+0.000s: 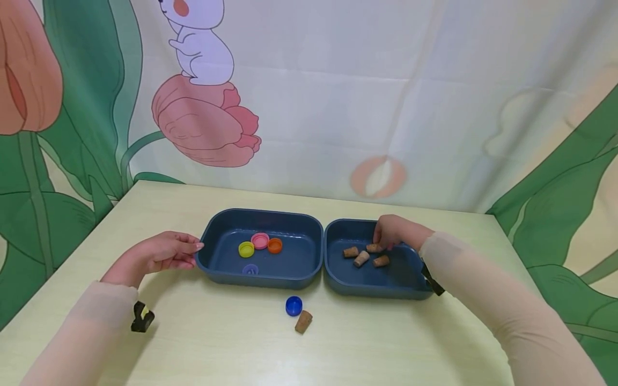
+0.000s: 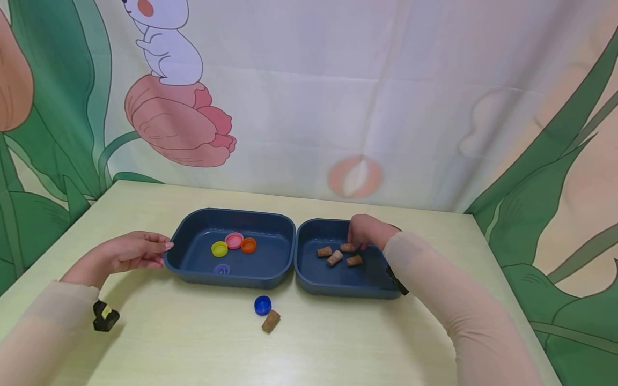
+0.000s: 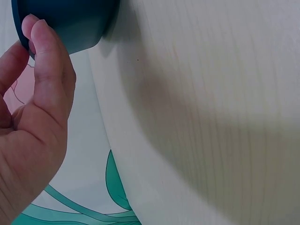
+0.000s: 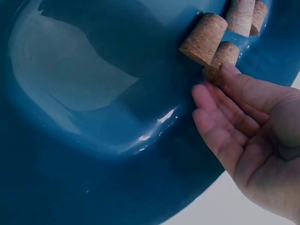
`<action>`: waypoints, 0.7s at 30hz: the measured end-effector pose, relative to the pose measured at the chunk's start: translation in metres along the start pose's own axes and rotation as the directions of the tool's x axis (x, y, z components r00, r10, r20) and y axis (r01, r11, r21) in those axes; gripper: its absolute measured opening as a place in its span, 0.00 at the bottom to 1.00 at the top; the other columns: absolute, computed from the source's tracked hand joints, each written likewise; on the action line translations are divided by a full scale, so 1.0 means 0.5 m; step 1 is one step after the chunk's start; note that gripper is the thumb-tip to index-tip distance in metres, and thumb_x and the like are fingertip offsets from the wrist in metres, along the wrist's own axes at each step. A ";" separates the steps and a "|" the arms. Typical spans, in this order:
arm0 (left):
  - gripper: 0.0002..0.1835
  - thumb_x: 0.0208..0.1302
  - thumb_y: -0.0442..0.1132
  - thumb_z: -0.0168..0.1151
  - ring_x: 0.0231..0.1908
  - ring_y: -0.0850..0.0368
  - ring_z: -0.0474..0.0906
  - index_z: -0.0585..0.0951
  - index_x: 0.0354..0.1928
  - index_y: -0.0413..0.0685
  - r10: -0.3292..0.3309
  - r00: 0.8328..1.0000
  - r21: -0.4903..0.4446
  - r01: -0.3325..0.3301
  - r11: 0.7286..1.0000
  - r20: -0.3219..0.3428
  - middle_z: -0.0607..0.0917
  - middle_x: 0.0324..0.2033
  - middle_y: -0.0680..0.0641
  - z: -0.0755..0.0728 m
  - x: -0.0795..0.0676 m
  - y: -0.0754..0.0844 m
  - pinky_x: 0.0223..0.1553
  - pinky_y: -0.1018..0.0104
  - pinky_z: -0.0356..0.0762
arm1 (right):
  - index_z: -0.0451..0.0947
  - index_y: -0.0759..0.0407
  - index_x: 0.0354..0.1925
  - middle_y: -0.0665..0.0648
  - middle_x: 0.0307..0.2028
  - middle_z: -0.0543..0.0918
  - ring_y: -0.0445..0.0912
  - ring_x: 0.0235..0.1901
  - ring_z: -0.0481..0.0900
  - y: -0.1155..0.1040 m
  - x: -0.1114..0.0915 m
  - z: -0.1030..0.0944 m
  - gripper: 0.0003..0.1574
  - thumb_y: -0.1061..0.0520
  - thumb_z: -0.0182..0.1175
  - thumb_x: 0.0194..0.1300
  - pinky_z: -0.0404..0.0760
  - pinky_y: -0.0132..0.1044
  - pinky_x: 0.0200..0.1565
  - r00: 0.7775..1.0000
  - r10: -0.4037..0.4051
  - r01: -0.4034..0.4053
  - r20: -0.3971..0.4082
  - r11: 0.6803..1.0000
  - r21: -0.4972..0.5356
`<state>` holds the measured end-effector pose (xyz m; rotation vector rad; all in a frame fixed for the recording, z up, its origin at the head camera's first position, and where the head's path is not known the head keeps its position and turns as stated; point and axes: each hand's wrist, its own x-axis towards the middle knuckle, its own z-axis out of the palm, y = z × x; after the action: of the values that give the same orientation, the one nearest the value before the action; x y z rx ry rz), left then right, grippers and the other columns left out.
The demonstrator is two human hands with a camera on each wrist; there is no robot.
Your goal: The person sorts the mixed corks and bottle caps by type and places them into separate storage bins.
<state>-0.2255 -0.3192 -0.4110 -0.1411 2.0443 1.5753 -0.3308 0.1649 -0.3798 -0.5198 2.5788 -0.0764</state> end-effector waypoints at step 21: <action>0.06 0.78 0.38 0.53 0.28 0.65 0.81 0.75 0.48 0.42 0.000 1.000 0.008 0.000 1.000 0.000 0.83 0.26 0.55 -0.005 -0.003 -0.001 0.38 0.74 0.87 | 0.83 0.68 0.56 0.65 0.47 0.89 0.52 0.42 0.89 0.008 0.008 0.006 0.18 0.63 0.62 0.70 0.89 0.40 0.46 0.999 -0.003 0.000 0.044 0.999 0.052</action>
<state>-0.2249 -0.3222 -0.4104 -0.1373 2.0504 1.5668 -0.3340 0.1674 -0.3851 -0.4988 2.5267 -0.1303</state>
